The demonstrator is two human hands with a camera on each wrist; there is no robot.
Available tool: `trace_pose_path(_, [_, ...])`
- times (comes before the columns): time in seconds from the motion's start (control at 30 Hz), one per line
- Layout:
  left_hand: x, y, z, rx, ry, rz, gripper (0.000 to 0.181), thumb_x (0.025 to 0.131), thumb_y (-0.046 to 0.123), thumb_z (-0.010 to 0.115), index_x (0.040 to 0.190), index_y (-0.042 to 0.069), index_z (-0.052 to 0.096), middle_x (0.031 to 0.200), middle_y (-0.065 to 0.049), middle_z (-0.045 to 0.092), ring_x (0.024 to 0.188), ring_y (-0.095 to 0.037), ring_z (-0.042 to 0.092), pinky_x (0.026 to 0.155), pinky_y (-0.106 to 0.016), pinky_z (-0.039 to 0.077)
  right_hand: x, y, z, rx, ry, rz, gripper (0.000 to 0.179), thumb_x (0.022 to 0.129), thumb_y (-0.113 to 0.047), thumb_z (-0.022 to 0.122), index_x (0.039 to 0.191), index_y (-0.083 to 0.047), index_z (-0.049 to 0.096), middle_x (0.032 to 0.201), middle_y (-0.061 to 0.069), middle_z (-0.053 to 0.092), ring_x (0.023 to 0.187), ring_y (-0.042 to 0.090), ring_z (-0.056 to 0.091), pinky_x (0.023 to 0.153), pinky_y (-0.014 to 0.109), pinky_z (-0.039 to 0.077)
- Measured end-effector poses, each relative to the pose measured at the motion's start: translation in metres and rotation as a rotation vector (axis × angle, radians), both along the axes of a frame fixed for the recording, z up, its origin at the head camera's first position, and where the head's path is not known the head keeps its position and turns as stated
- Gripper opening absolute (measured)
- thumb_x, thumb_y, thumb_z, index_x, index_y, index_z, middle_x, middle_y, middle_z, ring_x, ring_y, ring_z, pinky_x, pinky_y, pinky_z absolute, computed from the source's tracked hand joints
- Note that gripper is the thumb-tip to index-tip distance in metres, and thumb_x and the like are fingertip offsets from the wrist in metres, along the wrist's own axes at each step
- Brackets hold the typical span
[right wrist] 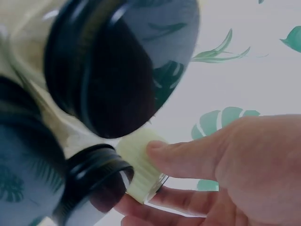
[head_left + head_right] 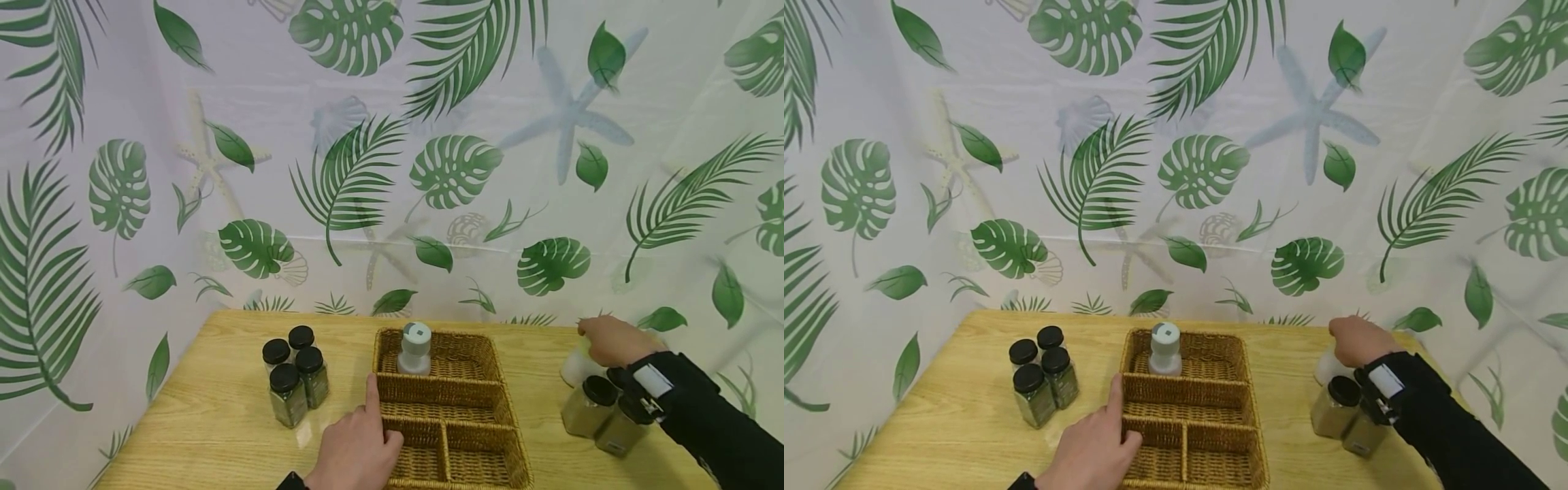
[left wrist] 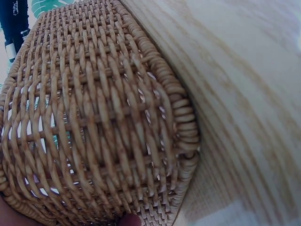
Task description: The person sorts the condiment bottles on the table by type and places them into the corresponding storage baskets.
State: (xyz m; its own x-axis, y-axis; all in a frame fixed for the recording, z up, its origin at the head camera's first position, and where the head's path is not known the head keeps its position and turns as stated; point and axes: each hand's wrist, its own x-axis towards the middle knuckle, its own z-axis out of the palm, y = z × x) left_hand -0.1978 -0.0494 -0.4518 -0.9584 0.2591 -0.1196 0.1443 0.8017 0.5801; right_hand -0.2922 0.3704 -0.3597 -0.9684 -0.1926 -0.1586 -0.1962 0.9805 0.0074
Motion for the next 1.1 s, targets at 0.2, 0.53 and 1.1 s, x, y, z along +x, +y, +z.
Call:
trace_pose_path(0.2, [0.000, -0.001, 0.001, 0.000, -0.010, -0.003, 0.081, 0.096, 0.036, 0.047, 0.162, 0.005, 0.012, 0.072, -0.006, 0.052, 0.052, -0.025, 0.042, 0.050, -0.042, 0.023, 0.005, -0.009, 0.010, -0.002, 0.084, 0.028, 0.031, 0.085, 0.012, 0.055, 0.115, 0.013, 0.064, 0.106, 0.031, 0.066, 0.095, 0.044, 0.064, 0.080, 0.053, 0.054])
trace_pose_path(0.53, [0.000, -0.001, 0.000, -0.010, -0.009, 0.003, 0.081, 0.096, 0.035, 0.046, 0.163, 0.006, 0.011, 0.075, -0.007, 0.053, 0.053, -0.026, 0.044, 0.050, -0.043, 0.024, 0.015, -0.042, 0.044, -0.037, 0.164, 0.099, 0.033, 0.088, 0.006, 0.059, 0.121, 0.010, 0.064, 0.104, 0.028, 0.064, 0.091, 0.040, 0.063, 0.072, 0.048, 0.054])
trace_pose_path(1.1, [0.000, 0.001, 0.000, -0.009, -0.007, 0.004, 0.081, 0.096, 0.035, 0.047, 0.163, 0.006, 0.011, 0.077, -0.008, 0.054, 0.053, -0.027, 0.045, 0.049, -0.043, 0.025, 0.025, -0.089, 0.071, -0.049, 0.257, 0.232, 0.036, 0.088, 0.001, 0.066, 0.124, 0.005, 0.066, 0.106, 0.023, 0.067, 0.094, 0.038, 0.064, 0.076, 0.048, 0.055])
